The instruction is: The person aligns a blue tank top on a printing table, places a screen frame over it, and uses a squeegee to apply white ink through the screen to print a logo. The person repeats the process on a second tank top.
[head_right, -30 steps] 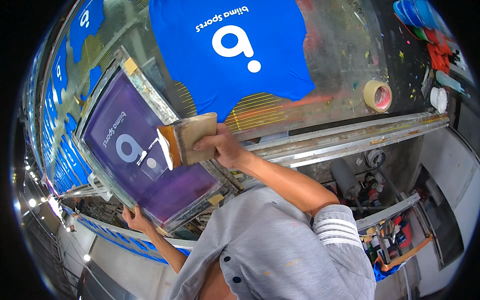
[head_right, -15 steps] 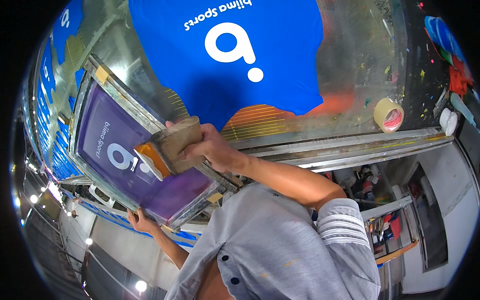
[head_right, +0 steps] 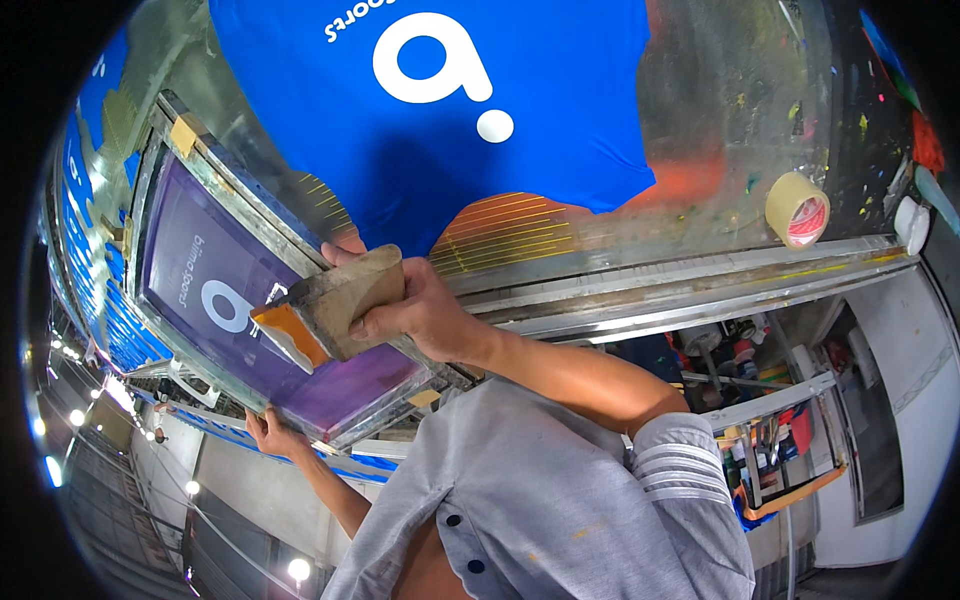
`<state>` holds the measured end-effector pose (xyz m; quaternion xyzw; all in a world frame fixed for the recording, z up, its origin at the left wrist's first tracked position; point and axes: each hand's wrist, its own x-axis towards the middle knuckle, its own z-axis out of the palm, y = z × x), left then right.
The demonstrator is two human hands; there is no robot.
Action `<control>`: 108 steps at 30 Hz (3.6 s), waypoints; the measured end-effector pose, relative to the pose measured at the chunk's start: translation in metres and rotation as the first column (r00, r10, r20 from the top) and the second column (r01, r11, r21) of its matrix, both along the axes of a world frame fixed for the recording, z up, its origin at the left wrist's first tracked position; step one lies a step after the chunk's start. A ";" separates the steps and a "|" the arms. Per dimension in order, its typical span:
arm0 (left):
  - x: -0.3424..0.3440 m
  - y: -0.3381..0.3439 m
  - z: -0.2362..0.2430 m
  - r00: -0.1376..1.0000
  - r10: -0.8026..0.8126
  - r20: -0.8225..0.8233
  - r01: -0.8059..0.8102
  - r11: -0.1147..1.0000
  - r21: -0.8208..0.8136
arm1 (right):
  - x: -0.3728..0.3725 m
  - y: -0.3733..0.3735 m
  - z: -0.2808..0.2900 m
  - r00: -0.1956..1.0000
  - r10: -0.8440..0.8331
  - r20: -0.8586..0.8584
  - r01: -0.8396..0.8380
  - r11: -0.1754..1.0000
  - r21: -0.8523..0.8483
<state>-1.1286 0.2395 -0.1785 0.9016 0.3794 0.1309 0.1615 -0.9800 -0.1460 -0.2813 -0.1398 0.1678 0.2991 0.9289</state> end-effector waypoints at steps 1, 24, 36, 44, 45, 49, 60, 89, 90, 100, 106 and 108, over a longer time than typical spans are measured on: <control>0.001 -0.003 0.002 1.000 0.006 -0.009 -0.006 1.000 -0.007 | -0.004 0.002 -0.002 0.999 -0.027 0.020 0.027 1.000 0.004; -0.021 0.001 0.002 0.999 0.025 0.043 -0.025 1.000 -0.016 | -0.018 0.009 -0.005 0.994 -0.065 -0.090 0.073 0.993 0.088; -0.029 0.045 0.006 0.998 -0.026 -0.062 0.031 0.997 0.072 | -0.036 0.036 -0.003 0.993 -0.016 -0.115 0.021 0.999 0.045; -0.025 0.064 0.009 0.999 -0.013 -0.035 0.014 1.000 0.020 | -0.049 0.058 -0.010 0.988 -0.093 -0.126 0.091 0.996 -0.023; -0.025 0.064 0.008 0.999 -0.018 -0.032 0.019 0.999 0.028 | -0.049 0.059 -0.011 0.989 -0.087 -0.120 0.083 0.996 -0.034; -0.027 0.066 0.005 0.998 -0.035 -0.051 0.039 0.995 0.087 | -0.051 0.062 -0.010 0.987 -0.097 -0.126 0.090 0.994 -0.060; -0.030 0.077 0.002 0.991 -0.083 -0.107 0.091 0.993 0.071 | -0.064 0.059 -0.025 0.990 -0.065 -0.121 0.065 0.998 -0.007; -0.016 0.062 0.019 0.985 0.168 0.046 -0.133 0.896 -0.424 | -0.046 0.052 -0.013 0.968 -0.079 -0.240 0.035 0.983 -0.179; -0.017 0.062 0.018 0.983 0.172 0.062 -0.130 0.895 -0.426 | -0.044 0.051 -0.011 0.969 -0.076 -0.233 0.032 0.982 -0.185; 0.029 0.038 0.034 0.969 0.191 -0.154 -0.238 0.884 -0.403 | -0.045 0.054 -0.017 0.913 -0.145 -0.381 0.035 0.959 -0.282; 0.012 0.052 0.005 0.987 0.157 -0.033 -0.153 0.863 -0.482 | -0.041 -0.003 -0.003 0.940 -0.262 -0.220 0.220 0.956 -0.196; 0.016 0.048 0.007 0.984 0.163 -0.069 -0.177 0.864 -0.472 | -0.053 -0.056 -0.022 0.892 -0.381 -0.245 0.352 0.923 -0.155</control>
